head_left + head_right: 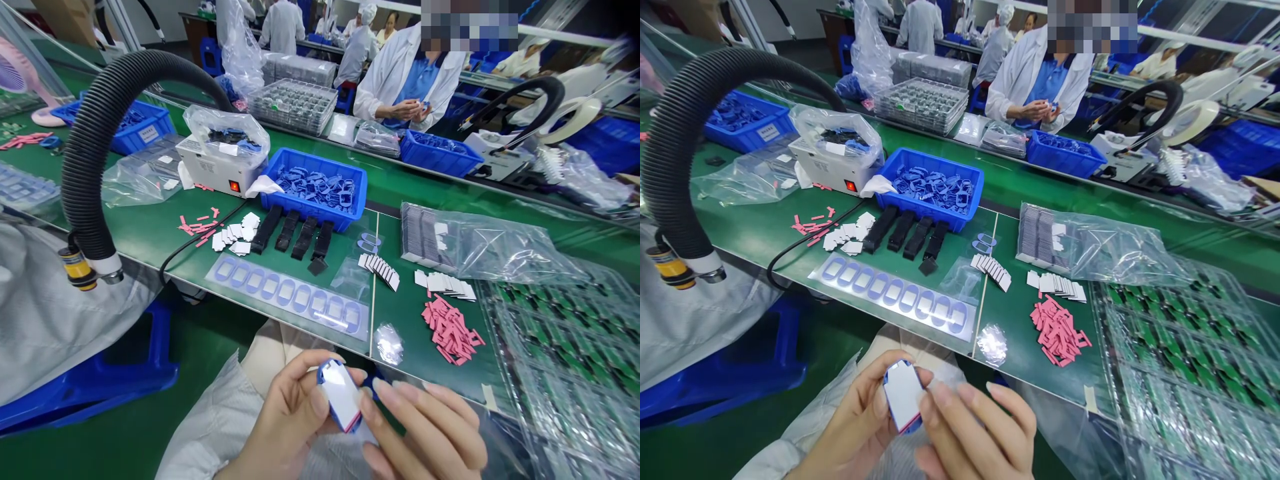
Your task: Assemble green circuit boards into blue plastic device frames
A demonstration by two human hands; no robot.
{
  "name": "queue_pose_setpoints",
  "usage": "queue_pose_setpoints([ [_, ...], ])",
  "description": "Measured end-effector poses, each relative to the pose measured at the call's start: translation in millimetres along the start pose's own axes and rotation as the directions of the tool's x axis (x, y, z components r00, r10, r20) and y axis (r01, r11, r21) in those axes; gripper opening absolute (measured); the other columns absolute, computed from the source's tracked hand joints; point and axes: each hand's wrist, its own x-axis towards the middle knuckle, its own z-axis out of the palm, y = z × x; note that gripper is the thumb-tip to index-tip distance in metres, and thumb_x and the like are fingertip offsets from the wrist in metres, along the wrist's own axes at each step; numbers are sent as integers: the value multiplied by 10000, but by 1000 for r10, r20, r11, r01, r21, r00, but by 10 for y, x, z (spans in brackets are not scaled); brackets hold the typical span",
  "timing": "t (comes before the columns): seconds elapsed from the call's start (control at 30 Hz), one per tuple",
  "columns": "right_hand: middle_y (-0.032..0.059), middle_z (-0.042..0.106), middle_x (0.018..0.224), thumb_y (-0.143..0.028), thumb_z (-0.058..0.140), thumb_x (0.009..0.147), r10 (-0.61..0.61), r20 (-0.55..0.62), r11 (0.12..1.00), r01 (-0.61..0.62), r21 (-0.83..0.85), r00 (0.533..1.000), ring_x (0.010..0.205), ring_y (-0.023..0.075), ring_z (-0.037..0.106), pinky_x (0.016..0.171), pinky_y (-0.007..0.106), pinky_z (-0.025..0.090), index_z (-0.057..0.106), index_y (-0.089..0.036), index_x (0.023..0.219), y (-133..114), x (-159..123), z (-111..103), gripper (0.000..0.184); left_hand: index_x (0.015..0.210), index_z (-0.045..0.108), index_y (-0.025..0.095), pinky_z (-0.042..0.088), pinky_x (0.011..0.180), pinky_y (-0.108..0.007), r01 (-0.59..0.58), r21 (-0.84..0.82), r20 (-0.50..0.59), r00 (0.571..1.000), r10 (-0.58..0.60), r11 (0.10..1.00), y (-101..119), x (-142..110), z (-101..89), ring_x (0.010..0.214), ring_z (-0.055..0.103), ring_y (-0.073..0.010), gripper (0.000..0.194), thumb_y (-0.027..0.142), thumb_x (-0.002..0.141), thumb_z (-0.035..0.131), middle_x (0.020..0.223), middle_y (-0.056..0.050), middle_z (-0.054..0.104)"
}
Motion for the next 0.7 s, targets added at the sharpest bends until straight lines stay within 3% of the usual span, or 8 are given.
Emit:
queue_pose_setpoints([
  [0.1, 63, 691, 950, -328, 502, 919, 128, -11, 989, -126, 78, 992, 911, 238, 576, 812, 399, 456, 682, -235, 1024, -54, -35, 75, 228, 938, 743, 229, 534, 668, -152, -24, 26, 17, 1000, 24, 999, 16, 9, -10, 757, 728, -105, 231, 287, 718, 779, 927, -39, 802],
  [0.23, 77, 670, 1039, -351, 583, 876, 307, -217, 934, -249, 256, 927, 939, 253, 602, 787, 415, 484, 644, -240, 1137, -160, -59, 211, 290, 939, 740, 234, 532, 703, -175, -110, 53, -14, 994, 111, 993, -26, 24, -5, 819, 730, -138, 254, 293, 699, 797, 945, -46, 799],
  [0.37, 115, 643, 1100, -417, 634, 845, 507, -133, 795, -402, 455, 851, 992, 285, 599, 810, 453, 478, 656, -210, 1074, -215, -7, 292, 309, 932, 738, 244, 523, 743, -216, -224, 102, -40, 973, 229, 969, -112, 45, -17, 856, 731, -181, 290, 343, 669, 812, 941, -52, 800],
  [0.53, 105, 671, 1034, -343, 658, 842, 513, -77, 728, -386, 567, 855, 935, 249, 609, 754, 415, 518, 678, -205, 1035, -191, 56, 319, 238, 929, 732, 269, 517, 838, -303, -264, 108, -41, 962, 270, 958, -173, 49, -50, 971, 711, -243, 287, 360, 668, 809, 956, -45, 801],
  [0.7, 111, 688, 1007, -338, 652, 847, 458, -98, 759, -331, 561, 884, 909, 253, 621, 728, 427, 529, 688, -198, 1077, -149, 93, 331, 271, 912, 727, 290, 486, 928, -355, -294, 108, -61, 952, 301, 950, -227, 46, -64, 1068, 669, -265, 285, 382, 655, 811, 919, -30, 806],
])
